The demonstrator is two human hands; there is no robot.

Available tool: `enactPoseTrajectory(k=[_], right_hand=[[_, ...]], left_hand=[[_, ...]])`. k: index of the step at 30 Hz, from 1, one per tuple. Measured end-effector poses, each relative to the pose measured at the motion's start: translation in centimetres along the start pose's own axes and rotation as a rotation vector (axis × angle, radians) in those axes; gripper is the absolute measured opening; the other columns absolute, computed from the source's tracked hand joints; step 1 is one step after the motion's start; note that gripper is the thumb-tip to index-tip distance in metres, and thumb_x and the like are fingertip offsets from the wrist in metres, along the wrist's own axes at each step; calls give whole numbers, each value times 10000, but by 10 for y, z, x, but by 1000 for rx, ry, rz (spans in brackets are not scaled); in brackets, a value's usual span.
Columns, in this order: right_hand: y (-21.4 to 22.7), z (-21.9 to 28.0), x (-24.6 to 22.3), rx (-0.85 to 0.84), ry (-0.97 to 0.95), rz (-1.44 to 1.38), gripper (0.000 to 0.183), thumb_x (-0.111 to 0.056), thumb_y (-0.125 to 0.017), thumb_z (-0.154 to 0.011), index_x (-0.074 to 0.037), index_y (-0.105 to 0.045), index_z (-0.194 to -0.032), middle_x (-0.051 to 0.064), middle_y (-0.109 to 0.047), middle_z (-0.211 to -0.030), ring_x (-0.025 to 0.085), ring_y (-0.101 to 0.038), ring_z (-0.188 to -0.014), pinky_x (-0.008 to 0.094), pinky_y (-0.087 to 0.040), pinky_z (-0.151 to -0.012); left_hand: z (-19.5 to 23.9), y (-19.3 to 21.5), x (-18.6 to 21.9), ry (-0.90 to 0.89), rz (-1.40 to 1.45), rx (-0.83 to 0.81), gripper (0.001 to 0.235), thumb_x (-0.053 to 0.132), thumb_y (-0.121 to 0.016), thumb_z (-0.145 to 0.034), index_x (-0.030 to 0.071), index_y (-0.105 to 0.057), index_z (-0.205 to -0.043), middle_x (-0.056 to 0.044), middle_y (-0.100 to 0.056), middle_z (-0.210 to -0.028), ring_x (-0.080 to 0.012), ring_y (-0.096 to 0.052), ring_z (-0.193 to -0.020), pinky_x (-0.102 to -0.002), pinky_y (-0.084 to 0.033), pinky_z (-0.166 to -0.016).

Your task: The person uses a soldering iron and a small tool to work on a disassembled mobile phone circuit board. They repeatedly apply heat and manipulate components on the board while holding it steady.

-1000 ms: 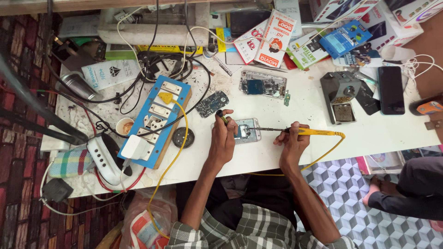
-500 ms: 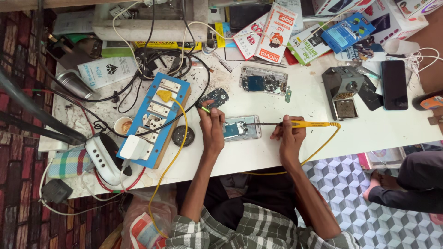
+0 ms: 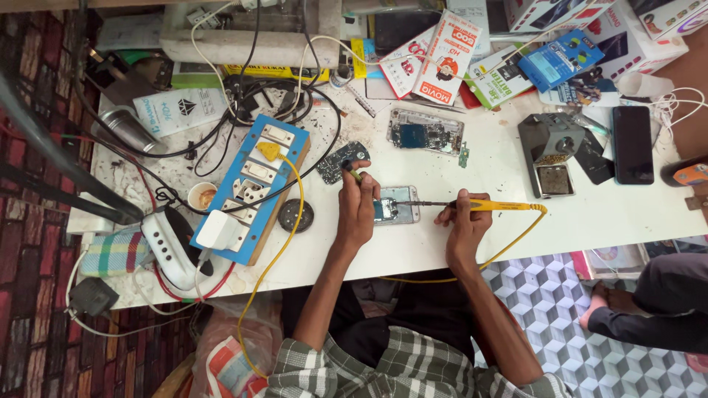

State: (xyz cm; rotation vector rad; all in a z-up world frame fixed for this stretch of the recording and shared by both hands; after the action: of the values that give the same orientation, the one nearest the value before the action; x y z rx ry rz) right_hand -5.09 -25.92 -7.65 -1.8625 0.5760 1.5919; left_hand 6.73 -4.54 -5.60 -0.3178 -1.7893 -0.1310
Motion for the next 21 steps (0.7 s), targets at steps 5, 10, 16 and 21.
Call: enactPoseTrajectory(k=[5,10,16,21], right_hand=[[5,-3,7,63,2,-120,254,-199,-589,-1079,-63,-425,-940,45,-477,-644,149,-508,-530,321,-494,-555],[7,-5,9,92,-7,-138,241,-176,-587,-1068,-53,-430,-933,40,-452,-664,143,-471,-521,336,-509,-547],[1,-3,-3,24,15,-43,261,-228,-555,-1098,-43,-449,-946,60,-515,-663,145,-531,-555,302,-487,-557],[0,-1,-1,32,-36,-13,249,-254,-550,-1084,-52,-464,-965,65,-519,-644,148,-546,-542,282,-446,-528]], left_hand=[[-4,2,-8,94,69,-10,375,346,-384,-1124,45,-432,-1341,-23,-551,-763,-66,-419,-615,-261,-384,-595],[-1,1,-5,66,-10,-21,366,333,-370,-1127,41,-424,-1340,-23,-536,-761,-90,-469,-643,-281,-421,-630],[3,-6,6,22,-109,-80,332,299,-364,-1125,32,-430,-1311,-38,-519,-727,-137,-533,-691,-325,-462,-689],[7,-7,0,117,-144,-117,300,243,-376,-1095,24,-422,-1295,-54,-524,-700,-169,-530,-647,-329,-447,-663]])
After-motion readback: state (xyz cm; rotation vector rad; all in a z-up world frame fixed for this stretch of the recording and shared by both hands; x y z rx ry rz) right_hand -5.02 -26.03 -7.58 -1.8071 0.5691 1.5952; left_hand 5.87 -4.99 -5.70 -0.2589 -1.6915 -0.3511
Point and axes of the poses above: each hand's wrist, its own z-axis away from the middle knuckle, its own y-axis out of the back of the hand, x = y × z, the point moved 9 cm from there along -z, towards the middle knuckle
